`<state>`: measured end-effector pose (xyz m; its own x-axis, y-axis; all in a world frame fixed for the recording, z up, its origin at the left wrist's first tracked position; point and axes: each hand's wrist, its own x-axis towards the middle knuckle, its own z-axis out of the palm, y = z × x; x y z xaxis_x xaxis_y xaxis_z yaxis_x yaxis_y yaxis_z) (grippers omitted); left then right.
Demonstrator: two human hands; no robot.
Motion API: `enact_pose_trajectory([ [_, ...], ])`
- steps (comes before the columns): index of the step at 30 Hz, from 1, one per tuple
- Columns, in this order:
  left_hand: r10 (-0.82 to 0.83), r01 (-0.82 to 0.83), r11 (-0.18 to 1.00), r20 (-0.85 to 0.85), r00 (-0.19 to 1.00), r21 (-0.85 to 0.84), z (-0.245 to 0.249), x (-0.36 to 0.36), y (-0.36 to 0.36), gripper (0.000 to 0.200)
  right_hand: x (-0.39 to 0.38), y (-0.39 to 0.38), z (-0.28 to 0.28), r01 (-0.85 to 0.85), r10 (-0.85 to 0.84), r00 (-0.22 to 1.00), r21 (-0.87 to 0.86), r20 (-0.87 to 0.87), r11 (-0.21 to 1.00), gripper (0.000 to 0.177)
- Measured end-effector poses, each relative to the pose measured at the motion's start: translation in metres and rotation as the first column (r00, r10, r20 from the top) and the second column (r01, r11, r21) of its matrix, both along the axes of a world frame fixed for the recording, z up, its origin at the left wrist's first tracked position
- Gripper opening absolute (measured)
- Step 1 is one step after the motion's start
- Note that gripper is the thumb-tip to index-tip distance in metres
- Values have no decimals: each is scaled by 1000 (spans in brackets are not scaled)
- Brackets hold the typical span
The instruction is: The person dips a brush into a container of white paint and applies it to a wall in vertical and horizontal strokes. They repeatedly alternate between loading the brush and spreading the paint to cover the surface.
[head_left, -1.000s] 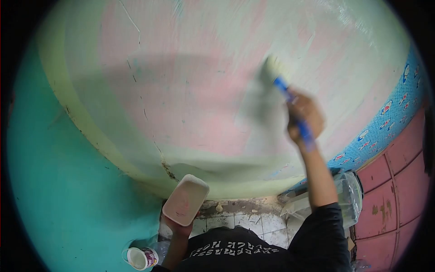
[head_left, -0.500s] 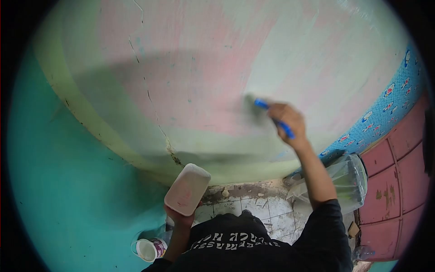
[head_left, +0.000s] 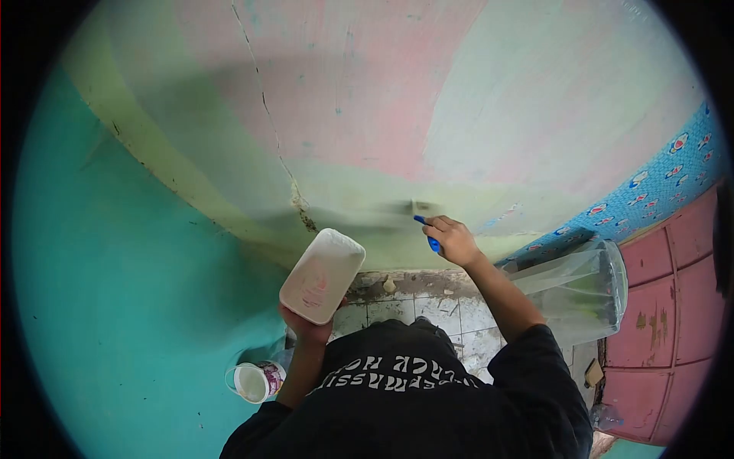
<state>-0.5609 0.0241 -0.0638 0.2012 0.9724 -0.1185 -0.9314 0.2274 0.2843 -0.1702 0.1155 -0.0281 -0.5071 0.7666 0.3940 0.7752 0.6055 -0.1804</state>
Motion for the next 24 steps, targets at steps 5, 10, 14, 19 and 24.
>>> enact_pose_trajectory([
  [5,13,-16,998,-40,999,-57,-5,-4,-1,77,18,12,77,-64,75,996,246,-36,967,32],
  [10,-1,-2,997,-41,999,-74,-2,-7,3,77,16,20,221,99,81,973,704,-218,704,33],
  [14,24,-30,994,-59,998,-106,1,-8,5,78,4,26,190,247,47,935,740,-352,625,31],
  [19,43,-53,992,-91,995,-118,-7,-12,4,79,-12,14,46,76,4,982,413,-189,908,32],
  [24,19,-25,998,-98,995,-55,-5,-13,8,78,2,9,23,-69,79,995,159,-59,985,33],
])
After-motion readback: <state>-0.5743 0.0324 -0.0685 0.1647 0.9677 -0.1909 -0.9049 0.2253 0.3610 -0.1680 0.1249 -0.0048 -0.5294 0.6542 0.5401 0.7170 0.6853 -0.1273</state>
